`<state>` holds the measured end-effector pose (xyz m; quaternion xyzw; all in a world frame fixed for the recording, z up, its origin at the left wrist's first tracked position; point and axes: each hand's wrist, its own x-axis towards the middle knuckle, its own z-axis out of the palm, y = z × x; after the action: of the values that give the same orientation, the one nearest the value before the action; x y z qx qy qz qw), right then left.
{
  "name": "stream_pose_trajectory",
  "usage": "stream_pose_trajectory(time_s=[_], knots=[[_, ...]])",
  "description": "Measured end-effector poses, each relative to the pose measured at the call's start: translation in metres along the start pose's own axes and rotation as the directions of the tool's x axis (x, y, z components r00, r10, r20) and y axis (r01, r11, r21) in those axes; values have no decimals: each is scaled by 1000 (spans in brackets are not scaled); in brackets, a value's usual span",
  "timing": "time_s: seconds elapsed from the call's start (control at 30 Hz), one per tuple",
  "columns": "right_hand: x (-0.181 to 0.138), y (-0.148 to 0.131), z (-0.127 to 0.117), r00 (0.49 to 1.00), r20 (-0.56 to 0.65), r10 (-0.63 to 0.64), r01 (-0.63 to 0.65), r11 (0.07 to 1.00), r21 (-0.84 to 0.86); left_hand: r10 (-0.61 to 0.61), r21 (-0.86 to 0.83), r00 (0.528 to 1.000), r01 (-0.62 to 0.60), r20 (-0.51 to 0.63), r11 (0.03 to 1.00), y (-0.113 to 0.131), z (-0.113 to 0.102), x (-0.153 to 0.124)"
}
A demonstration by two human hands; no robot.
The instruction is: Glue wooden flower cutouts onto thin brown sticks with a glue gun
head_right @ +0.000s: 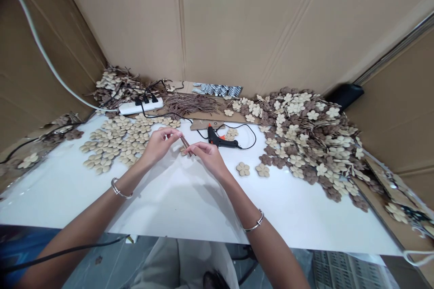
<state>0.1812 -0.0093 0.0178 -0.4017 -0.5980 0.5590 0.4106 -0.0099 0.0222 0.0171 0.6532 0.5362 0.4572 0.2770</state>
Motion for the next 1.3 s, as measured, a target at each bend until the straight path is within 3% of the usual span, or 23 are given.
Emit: stream_pose_trajectory(time_s=[0.4, 0.97, 1.3], knots=[[2, 4, 0, 999, -44, -30, 30, 999, 16, 149, 92, 985, -157, 90, 983, 6, 9, -12], [0, 4, 1, 1000, -14, 19, -19, 1000, -2, 199, 142, 975, -211, 95, 967, 7, 8, -11], [0, 3, 2, 1000, 10, 29, -28, 999, -17, 159, 180, 983, -173, 86, 968, 5, 5, -10]])
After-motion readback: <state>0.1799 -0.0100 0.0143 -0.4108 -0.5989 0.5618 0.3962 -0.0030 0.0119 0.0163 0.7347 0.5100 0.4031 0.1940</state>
